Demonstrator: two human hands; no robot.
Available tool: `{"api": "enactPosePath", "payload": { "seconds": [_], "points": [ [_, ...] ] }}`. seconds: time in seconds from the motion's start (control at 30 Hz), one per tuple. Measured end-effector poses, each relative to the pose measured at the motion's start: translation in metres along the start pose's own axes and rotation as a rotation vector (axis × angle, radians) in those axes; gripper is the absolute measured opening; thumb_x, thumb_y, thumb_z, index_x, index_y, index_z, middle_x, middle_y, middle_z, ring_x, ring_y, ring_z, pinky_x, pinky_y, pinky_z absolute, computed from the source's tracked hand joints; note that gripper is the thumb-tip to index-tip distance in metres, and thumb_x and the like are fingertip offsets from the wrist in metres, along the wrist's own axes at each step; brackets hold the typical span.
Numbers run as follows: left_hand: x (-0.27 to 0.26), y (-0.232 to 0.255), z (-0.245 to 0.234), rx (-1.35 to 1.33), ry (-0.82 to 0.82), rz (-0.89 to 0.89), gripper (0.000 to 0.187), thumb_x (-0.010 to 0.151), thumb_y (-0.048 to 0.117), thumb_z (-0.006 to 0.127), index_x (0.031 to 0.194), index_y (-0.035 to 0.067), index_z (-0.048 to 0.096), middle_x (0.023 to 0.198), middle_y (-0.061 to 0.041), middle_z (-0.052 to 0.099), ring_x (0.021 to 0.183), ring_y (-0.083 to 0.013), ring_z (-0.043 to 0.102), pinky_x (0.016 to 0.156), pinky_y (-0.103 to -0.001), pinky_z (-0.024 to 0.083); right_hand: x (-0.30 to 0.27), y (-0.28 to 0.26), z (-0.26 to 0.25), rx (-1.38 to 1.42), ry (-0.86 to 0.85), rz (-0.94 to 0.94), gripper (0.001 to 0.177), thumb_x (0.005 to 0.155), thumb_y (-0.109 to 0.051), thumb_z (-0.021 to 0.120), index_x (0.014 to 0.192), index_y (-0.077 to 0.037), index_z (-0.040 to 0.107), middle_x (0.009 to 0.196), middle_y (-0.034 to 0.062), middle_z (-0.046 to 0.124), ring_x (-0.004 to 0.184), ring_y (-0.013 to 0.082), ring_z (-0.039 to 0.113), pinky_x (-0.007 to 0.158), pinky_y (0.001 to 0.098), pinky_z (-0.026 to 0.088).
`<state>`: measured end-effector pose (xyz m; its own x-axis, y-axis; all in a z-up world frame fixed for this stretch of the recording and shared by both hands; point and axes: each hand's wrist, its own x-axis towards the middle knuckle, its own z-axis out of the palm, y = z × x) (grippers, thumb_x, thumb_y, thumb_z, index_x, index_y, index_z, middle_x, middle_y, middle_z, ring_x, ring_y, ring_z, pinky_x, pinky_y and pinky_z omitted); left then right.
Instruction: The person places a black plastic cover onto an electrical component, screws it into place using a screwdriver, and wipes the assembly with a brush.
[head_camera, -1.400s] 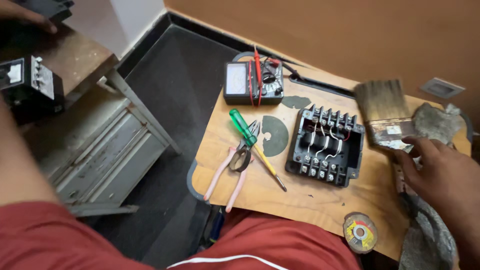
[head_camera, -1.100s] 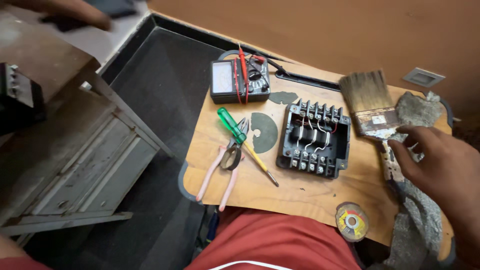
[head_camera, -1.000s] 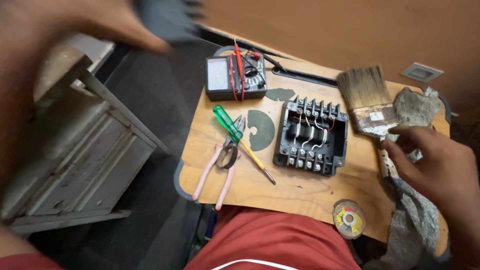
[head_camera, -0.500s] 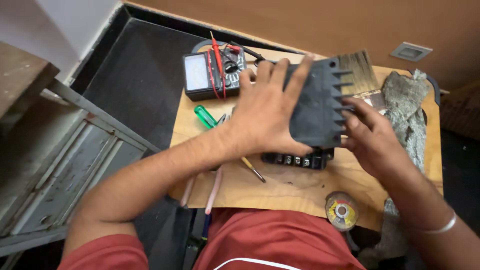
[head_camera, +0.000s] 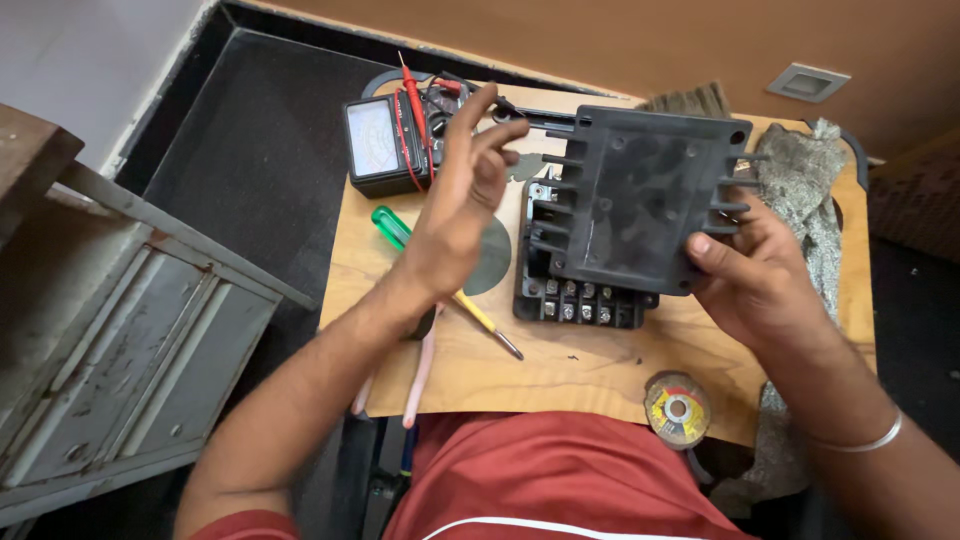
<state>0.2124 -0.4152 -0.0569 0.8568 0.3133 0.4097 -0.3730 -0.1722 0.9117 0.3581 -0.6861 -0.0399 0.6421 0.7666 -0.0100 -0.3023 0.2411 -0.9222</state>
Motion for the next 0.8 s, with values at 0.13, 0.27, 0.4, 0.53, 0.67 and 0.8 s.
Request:
{"api": "enactPosePath", "payload": {
  "seconds": [0.13,0.27,0.4,0.53,0.67,0.8],
  "points": [
    [-0.002,-0.004,-0.001,-0.144,-0.012,-0.145,0.093,0.103,0.074,0.03,0.162,0.002,0.024,0.146,-0.026,0.06,0.129,-0.0292,0.062,0.108,-0.041,0.047,0.0,-0.001,0.002,0.047,-0.031,0.001,0.049,0.096,0.002,0.065,0.142,0.001,0.051,0.134,0.0172,0.064,0.126,0.0296,0.063,0.106,0.0486,0.052],
    [-0.002,-0.008,0.006,-0.353,-0.072,-0.25,0.085,0.104,0.067,0.034,0.156,0.0,0.034,0.133,-0.02,0.065,0.118,-0.0255,0.064,0.101,-0.039,0.05,0.0,0.0,0.002,0.081,-0.045,0.002,0.052,0.096,0.001,0.067,0.145,0.001,0.05,0.137,0.017,0.063,0.13,0.0292,0.062,0.112,0.0483,0.049],
    [-0.002,-0.011,0.013,-0.587,-0.121,-0.307,0.065,0.106,0.051,0.052,0.141,-0.003,0.052,0.121,-0.012,0.067,0.111,-0.0183,0.066,0.098,-0.034,0.054,0.002,0.001,0.0,0.099,-0.056,0.013,0.053,0.096,0.0,0.067,0.146,0.001,0.05,0.139,0.0167,0.063,0.131,0.0291,0.061,0.113,0.0486,0.049],
    [0.002,-0.012,0.023,-0.616,-0.158,-0.364,0.048,0.109,0.038,0.063,0.124,-0.008,0.063,0.109,-0.009,0.07,0.098,-0.014,0.068,0.088,-0.032,0.056,0.005,0.001,0.0,0.095,-0.08,0.017,0.051,0.098,-0.001,0.068,0.146,0.002,0.05,0.14,0.0178,0.062,0.132,0.0295,0.061,0.112,0.0504,0.05],
    [0.004,-0.01,0.027,-0.647,-0.15,-0.347,0.037,0.099,0.019,0.074,0.125,-0.006,0.067,0.109,-0.007,0.074,0.096,-0.0109,0.069,0.088,-0.029,0.059,0.009,0.001,0.001,0.087,-0.091,0.019,0.051,0.098,-0.002,0.068,0.145,0.002,0.05,0.14,0.0192,0.062,0.131,0.0307,0.061,0.11,0.0515,0.05],
    [0.004,-0.011,0.031,-0.596,-0.132,-0.338,0.035,0.098,0.014,0.075,0.125,-0.007,0.067,0.107,-0.01,0.075,0.093,-0.0116,0.07,0.084,-0.029,0.06,0.009,0.002,0.002,0.095,-0.101,0.005,0.053,0.097,-0.001,0.068,0.147,0.001,0.05,0.142,0.0186,0.061,0.134,0.0298,0.06,0.112,0.0498,0.049]
  ]
}}
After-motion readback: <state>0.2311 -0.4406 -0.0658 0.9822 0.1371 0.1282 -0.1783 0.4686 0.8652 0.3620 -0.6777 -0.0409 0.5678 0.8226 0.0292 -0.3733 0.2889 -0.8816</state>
